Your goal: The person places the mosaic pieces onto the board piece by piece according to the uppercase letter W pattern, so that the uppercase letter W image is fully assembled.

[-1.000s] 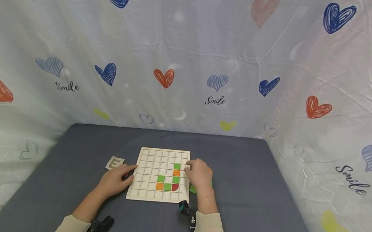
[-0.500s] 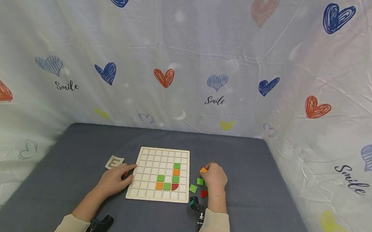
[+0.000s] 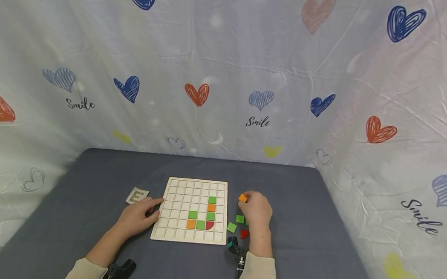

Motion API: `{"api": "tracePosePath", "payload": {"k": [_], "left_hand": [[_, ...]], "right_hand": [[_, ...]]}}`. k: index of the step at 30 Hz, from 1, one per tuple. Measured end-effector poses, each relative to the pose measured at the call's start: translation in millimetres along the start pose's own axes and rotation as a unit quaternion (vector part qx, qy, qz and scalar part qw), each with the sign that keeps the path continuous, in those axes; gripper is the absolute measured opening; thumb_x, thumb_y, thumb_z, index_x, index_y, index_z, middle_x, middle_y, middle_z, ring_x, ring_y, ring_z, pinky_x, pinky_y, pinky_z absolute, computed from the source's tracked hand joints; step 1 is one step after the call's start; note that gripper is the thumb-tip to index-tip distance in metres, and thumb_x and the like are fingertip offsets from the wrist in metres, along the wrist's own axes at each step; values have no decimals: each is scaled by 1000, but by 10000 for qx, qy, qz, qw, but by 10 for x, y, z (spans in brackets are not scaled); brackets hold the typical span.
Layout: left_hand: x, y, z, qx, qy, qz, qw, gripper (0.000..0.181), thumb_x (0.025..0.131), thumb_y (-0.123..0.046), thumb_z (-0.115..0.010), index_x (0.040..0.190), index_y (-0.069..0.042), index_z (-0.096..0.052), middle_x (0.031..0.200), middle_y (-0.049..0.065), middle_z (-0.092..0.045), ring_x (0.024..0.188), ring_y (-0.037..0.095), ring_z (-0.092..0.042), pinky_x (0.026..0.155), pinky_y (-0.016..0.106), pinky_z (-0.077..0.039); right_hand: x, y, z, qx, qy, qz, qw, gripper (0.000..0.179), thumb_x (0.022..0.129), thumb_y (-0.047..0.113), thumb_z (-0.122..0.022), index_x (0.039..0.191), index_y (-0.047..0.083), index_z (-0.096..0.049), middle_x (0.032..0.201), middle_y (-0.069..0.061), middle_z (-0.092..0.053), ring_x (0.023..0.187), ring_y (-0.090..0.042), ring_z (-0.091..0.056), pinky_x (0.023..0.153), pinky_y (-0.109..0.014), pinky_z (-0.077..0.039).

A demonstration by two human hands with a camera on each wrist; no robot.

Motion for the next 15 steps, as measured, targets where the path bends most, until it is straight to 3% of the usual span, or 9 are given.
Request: {"api": "tracePosePath", "payload": {"k": [7,15], "left_hand": [[-5,4,-9,-6,-44,-1,10000,40,97,-21,-70,137,-16,-68,76,-10,-40,54,8,-29,53,29,-29],[-1,4,-29,19,-161,-46,9999,39,96,-21,-71,135,-16,-70,75,-11,-39,53,7,-29,53,29,-29]], "right_hand": [[-74,357,-6,358,-79,735,9966,30,87,20,-79,115,9,-79,80,0,-60,61,-14,-49,54,-32,-38],[-150,787,-191,348,488,1583,9856,28,90,22,-77,117,13,-78,68,3,-48,54,-12,-37,49,-28,-26]]}}
Point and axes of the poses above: each hand's wrist, its own x-axis towards the middle knuckle, its own z-axis out of the back of the hand, y = z × x, the point moved 3 cm from there along x, towards the middle knuckle
